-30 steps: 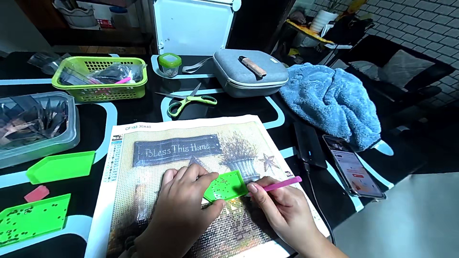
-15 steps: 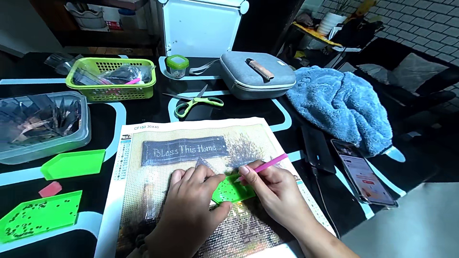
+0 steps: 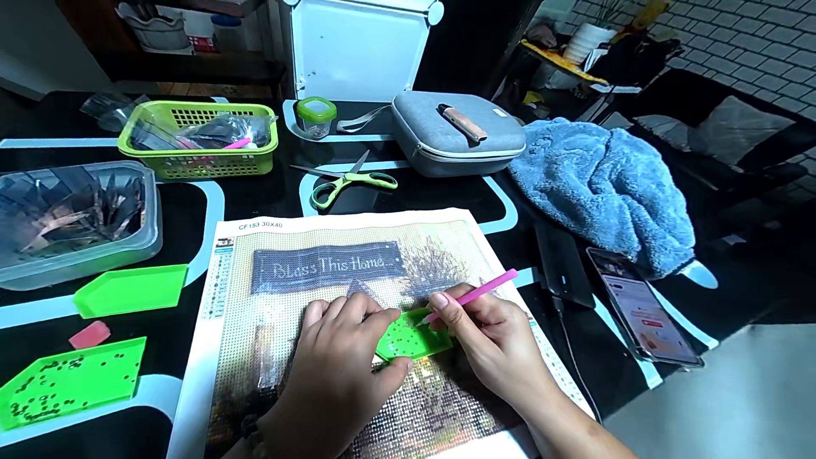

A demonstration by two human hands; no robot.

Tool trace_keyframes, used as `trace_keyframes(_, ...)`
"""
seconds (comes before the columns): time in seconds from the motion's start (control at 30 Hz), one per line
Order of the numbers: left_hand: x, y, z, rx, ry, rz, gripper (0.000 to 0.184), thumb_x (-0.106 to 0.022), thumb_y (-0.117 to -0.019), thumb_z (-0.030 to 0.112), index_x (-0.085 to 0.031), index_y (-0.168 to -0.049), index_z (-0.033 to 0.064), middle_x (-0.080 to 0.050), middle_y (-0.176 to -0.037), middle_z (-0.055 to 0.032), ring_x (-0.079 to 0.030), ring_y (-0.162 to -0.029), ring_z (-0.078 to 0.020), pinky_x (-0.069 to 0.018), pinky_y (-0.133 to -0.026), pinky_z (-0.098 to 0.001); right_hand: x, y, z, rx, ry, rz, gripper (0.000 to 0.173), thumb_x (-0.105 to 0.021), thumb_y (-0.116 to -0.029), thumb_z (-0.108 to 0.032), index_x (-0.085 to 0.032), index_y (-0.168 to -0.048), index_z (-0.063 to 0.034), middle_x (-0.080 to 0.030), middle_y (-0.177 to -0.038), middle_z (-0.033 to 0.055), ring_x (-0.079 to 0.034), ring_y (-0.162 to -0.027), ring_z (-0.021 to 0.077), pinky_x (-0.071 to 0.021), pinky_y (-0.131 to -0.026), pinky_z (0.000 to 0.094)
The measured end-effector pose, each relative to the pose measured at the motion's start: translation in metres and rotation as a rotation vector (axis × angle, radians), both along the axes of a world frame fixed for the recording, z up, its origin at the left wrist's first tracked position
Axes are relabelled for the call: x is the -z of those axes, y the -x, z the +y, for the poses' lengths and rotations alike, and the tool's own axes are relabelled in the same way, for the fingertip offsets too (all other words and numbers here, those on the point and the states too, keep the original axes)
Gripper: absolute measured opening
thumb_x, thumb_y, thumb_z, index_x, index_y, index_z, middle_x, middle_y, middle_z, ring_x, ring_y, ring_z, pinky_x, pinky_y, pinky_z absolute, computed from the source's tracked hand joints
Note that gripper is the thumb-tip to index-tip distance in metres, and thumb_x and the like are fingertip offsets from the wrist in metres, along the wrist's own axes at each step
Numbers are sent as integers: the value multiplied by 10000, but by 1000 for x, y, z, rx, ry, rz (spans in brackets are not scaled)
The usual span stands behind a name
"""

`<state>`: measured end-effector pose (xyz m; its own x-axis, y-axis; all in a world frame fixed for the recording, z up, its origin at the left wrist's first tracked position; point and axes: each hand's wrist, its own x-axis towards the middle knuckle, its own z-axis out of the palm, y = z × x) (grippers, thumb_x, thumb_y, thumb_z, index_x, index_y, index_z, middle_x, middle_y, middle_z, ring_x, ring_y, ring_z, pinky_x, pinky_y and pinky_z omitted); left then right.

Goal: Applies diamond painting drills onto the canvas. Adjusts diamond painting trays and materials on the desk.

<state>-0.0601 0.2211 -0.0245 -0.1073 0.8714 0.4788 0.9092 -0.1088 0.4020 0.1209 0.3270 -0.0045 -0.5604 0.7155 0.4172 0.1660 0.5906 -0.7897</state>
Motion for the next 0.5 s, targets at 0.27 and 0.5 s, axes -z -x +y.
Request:
trace_keyframes(0.27,0,0,0,3,3,8,406,-636,-801,525,-801,-1075,277,-701,-942,79,-636,-820,-96,-445,-779,-381,-2,-21,-6,18,217,126,280,-513,-1081,-254,-670,-880,-138,-672,-724,-51,-605,-579,-2,-502,-529,134)
trace_keyframes(0.5,0,1,0,1,20,9,412,-635,-800,540,-799,-1079,286,-710,-963,83,-647,-841,-94,-448,-785,-388,11,-35,-10,26,135,92,282,-521,-1078,-252,-662,-872,-120,-635,-713,-78,-574,-597,-39,-477,-546,115)
